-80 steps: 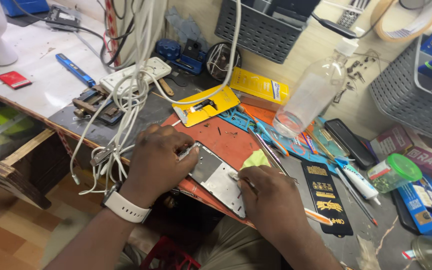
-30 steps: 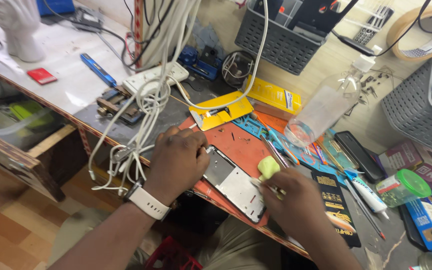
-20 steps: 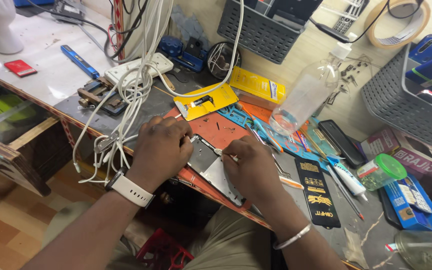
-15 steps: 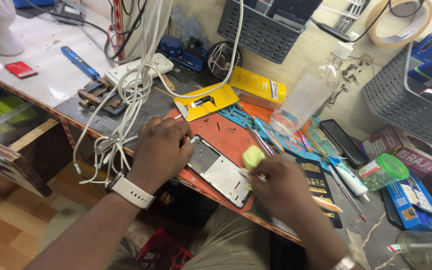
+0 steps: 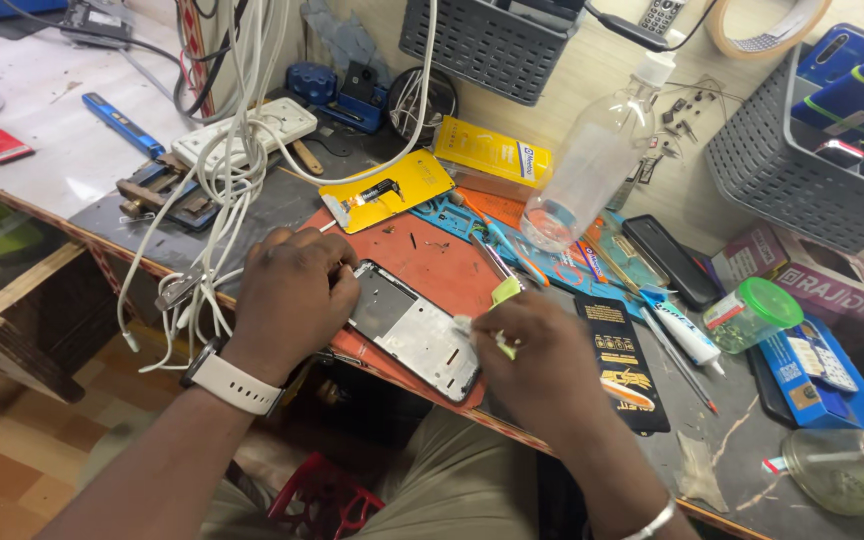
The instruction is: The person cleans the back of a disassembled smartphone with a green cloth, then uses tweezers and a small orange tool to scrape and remove residue from the phone's frame and internal components.
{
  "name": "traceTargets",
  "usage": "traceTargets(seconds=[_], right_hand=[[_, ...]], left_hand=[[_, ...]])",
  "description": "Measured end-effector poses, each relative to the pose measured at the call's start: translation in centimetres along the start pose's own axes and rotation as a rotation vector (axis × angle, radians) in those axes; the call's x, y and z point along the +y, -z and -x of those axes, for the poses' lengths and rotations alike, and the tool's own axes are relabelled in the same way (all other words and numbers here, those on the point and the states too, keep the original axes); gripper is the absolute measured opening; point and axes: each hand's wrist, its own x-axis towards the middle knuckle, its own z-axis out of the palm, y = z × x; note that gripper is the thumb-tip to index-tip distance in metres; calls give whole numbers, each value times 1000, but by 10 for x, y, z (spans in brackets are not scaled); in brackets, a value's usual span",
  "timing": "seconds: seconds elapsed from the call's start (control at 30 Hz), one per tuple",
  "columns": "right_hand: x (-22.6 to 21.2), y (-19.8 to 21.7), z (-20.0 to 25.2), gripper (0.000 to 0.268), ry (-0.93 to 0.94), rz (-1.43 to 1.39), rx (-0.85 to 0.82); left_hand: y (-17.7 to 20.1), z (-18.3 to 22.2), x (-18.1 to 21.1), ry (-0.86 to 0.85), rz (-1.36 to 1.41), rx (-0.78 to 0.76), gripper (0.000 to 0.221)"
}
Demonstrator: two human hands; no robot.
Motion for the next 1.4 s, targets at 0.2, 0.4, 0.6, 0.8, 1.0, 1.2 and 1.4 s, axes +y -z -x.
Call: traceTargets(seconds=[0.2, 0.4, 0.6, 0.8, 1.0, 1.2, 1.4], right_hand=[[11, 5, 15, 14, -128, 75, -45], [3, -20, -1, 14, -8, 42, 52], [7, 6, 6, 14, -142, 90, -80], [4, -21, -6, 14, -82, 84, 7], [7, 0, -2, 15, -170, 63, -66], [5, -21, -9, 17, -197, 17, -42], [9, -4, -5, 17, -203, 44, -81]], left_hand=[[-1, 1, -1, 4, 10, -4, 8], [2, -1, -1, 2, 1, -29, 8], [0, -1, 1, -14, 0, 14, 6], [0, 1, -1, -9, 5, -9, 7], [3, -1, 1, -12, 18, 14, 8], [1, 0, -1, -16, -4, -22, 9], [2, 0, 1, 14, 24, -13, 9]])
